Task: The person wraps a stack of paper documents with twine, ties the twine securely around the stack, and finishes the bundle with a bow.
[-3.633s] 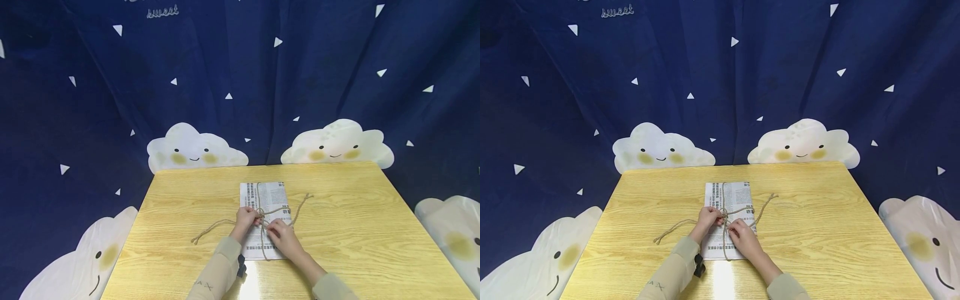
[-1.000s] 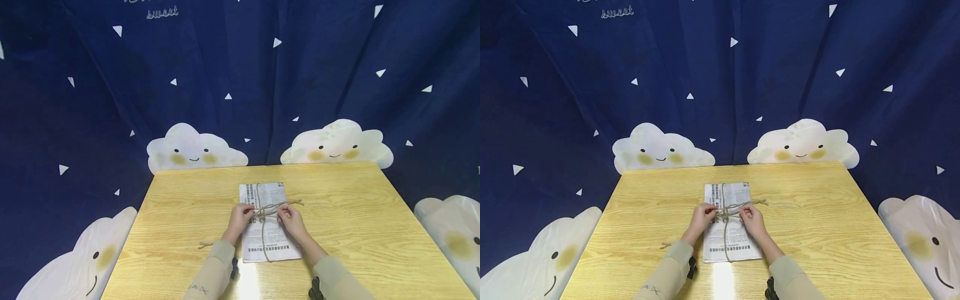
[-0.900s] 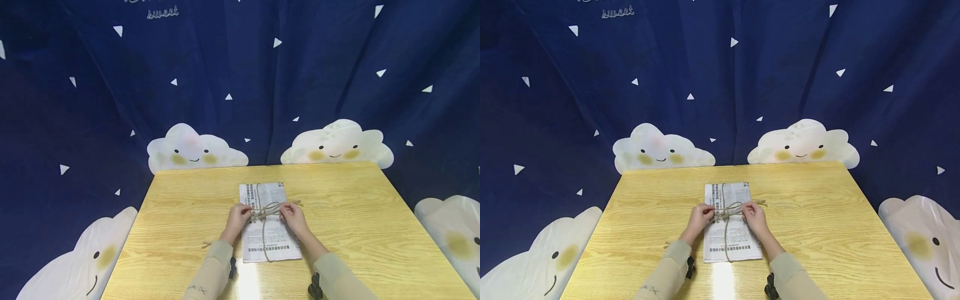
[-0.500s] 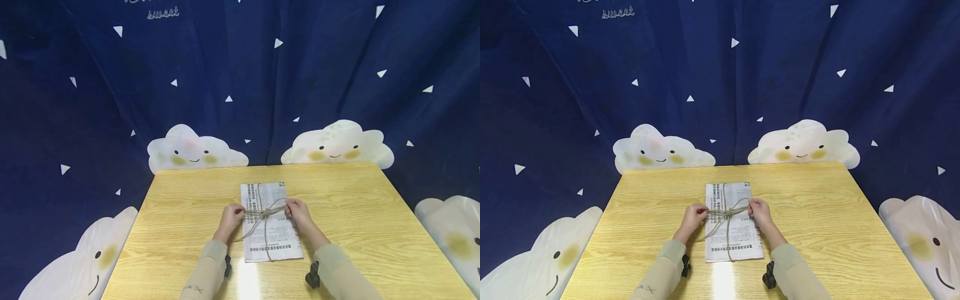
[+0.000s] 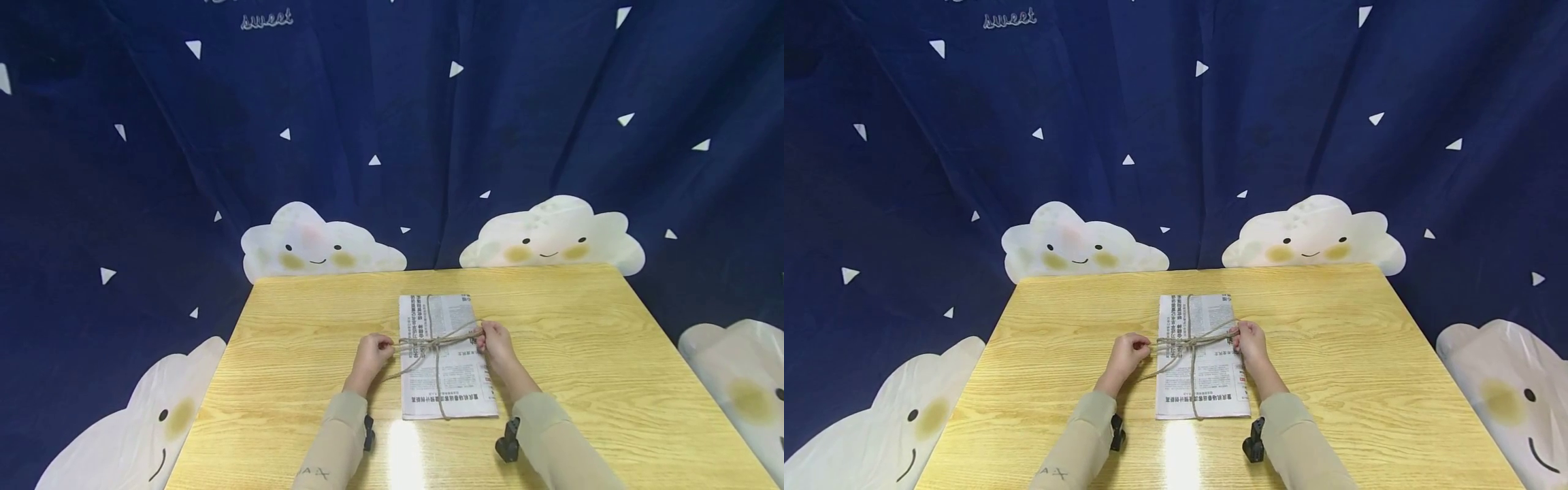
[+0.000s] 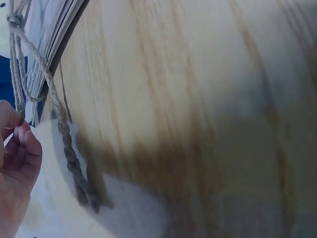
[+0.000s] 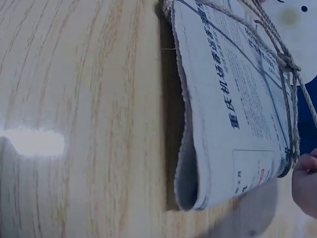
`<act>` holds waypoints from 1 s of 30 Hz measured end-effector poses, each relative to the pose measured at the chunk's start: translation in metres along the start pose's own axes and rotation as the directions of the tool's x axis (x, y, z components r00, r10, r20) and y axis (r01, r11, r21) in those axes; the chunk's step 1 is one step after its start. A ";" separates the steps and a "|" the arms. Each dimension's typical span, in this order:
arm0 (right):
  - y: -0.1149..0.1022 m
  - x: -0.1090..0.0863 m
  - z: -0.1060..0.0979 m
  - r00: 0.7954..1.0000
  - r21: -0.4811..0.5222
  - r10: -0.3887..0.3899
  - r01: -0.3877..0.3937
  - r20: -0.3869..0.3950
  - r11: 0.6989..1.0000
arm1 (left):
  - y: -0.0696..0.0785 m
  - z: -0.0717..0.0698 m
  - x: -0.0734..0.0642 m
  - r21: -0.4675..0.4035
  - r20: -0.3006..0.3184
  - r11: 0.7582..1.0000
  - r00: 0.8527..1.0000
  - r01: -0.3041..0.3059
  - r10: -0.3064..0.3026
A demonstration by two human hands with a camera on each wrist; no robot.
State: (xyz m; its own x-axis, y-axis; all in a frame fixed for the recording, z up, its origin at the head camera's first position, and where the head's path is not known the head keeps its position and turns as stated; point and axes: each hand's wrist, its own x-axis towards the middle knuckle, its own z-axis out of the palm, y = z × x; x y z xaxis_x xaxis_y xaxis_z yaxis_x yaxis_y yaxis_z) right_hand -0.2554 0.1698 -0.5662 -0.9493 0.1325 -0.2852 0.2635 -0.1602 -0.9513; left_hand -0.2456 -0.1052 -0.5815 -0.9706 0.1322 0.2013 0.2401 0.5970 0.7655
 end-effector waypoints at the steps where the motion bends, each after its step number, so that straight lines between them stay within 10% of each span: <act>1: 0.000 0.000 -0.001 1.000 0.005 0.008 -0.007 -0.008 1.000 | 0.000 0.000 0.000 -0.002 -0.003 1.000 1.000 0.006 -0.006; 30: 0.004 0.002 -0.008 0.991 0.028 0.021 -0.017 -0.129 0.999 | 0.000 -0.005 -0.003 -0.017 -0.112 0.991 0.985 0.133 -0.134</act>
State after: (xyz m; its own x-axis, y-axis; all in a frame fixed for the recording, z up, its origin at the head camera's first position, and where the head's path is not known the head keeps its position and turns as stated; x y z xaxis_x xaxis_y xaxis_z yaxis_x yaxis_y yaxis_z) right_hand -0.2548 0.1773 -0.5715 -0.9135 0.2539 -0.3178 0.2751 -0.1902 -0.9424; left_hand -0.2424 -0.1096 -0.5793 -0.9857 -0.0381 0.1641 0.1095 0.5956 0.7958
